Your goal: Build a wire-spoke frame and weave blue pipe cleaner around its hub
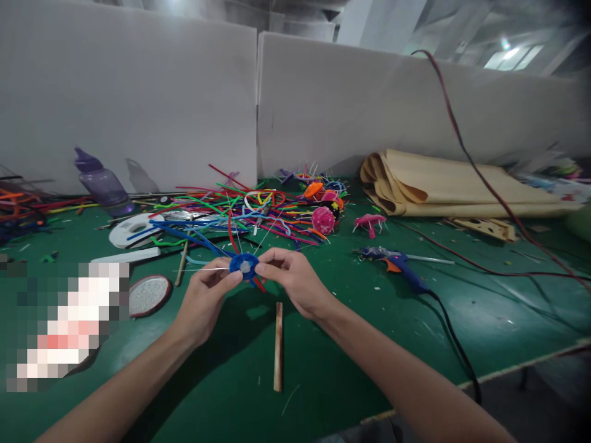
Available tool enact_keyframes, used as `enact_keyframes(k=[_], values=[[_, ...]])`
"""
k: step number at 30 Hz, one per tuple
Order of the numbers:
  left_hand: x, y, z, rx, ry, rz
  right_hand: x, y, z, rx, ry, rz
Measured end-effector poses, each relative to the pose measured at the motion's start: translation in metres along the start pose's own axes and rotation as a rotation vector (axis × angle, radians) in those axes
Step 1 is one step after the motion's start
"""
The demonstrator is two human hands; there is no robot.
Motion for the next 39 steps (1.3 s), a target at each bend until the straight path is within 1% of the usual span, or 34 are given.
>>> enact_keyframes(k=[4, 9, 14, 19, 22, 25, 30, 32, 35, 39], values=[[-0.0010, -0.0034, -0.0015, 0.013, -0.007, -0.038, 0.0010, -0.0004, 0.0000, -0.001, 0.000, 0.026], [-0.0048, -0.0046, -0.0024, 0.045, -0.008, 0.011, 0.0032, -0.0037, -0.0006, -0.045, -0.020, 0.024], [-0.0054, -0.0022, -0.0013, 0.054, -0.013, -0.001, 0.0035, -0.0030, -0.0005, -0.012, -0.025, 0.065], [-0.0052, -0.0001, -0.0002, 0.077, -0.034, -0.015, -0.0004, -0.0017, -0.0007, -0.001, 0.006, 0.056], [-0.0055, -0.0005, 0.0002, 0.073, -0.045, -0.045, -0.0007, 0.0003, -0.0006, 0.032, 0.004, 0.068], [-0.0056, -0.0014, 0.0003, 0.061, -0.043, -0.029, 0.0023, 0.0013, 0.0005, 0.069, -0.008, 0.125], [-0.0042, -0.0019, 0.0003, 0.043, -0.052, 0.017, 0.0056, 0.0016, 0.0022, 0.127, -0.054, 0.315], [-0.0042, -0.0015, 0.0006, 0.046, -0.057, 0.017, 0.0044, 0.0018, 0.0021, 0.136, -0.072, 0.336], [-0.0044, -0.0006, 0.0016, 0.058, -0.079, 0.014, 0.0020, 0.0026, 0.0019, 0.126, -0.075, 0.313], [-0.0046, 0.0001, 0.0021, 0.082, -0.112, 0.041, 0.0012, 0.0047, 0.0033, 0.079, -0.045, 0.276]])
Point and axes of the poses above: each hand's wrist, its own z-axis away from the middle knuckle, its own y-axis out of the palm, x = y × z, the point moved 4 cm from there along -z, towards the middle knuckle, and after that the axes turned 1 degree about -y, right-handed, at the moved point
